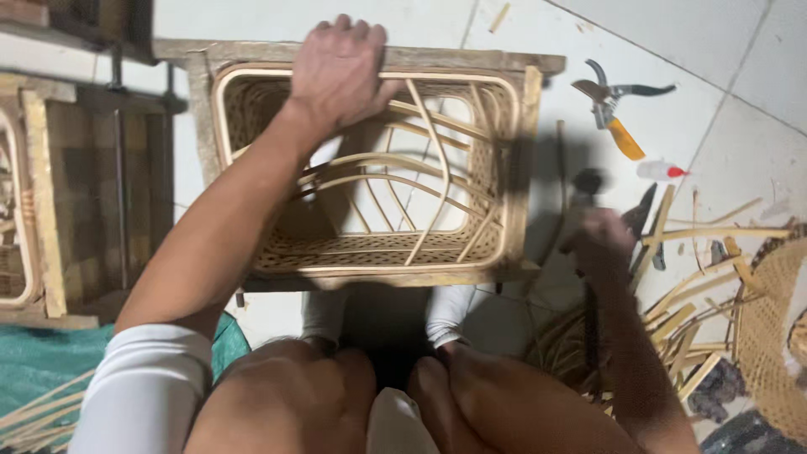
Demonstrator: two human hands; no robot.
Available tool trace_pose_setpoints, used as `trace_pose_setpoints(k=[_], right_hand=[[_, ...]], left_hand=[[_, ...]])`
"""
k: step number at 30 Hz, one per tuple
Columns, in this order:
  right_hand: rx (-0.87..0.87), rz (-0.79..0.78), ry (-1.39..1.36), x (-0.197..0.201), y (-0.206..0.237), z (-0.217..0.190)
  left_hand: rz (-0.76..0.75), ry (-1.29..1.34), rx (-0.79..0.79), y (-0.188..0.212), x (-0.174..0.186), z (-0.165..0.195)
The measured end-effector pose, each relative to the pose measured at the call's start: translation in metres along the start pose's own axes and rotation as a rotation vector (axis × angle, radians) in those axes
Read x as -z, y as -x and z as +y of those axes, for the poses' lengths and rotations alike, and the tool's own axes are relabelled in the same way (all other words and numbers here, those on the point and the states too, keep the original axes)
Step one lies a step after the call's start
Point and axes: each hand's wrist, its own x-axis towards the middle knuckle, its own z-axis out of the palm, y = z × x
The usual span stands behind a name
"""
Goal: The person sits on the floor with a rectangular rattan basket frame and weaves thin rattan strips across it, pressing and positioning each strip by hand. They use pliers to trim and grip strip ends and a hammer to tap strips into place, adding strips one at a time across the frame.
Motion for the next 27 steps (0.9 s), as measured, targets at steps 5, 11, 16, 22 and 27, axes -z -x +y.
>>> trace_pose_setpoints(k=[5,11,16,22,27], right_hand=[[0.13,-0.044,-0.162,0.049,-0.014,-0.13],[0.509,-0.187,0.172,-0.02,-0.071,-0.222],[0.527,-0.283,0.23,-0.045,-0.089,-0.247],[0.477,-0.246,0.164,-0.032,-0.087,-0.254],[0.469,-0.203,0.047,-0.031,-0.091,-0.254]], left_hand=[[0.18,0.018,-0.076,0.002,0.006,-0.001],[0.127,0.055,-0.038,-0.001,0.001,-0.003],[0.268,0.073,-0.079,-0.003,-0.006,-0.007],[0.203,-0.003,-0.081,-0.006,-0.005,-0.006],[0.194,0.012,-0.083,-0.004,-0.006,-0.006]])
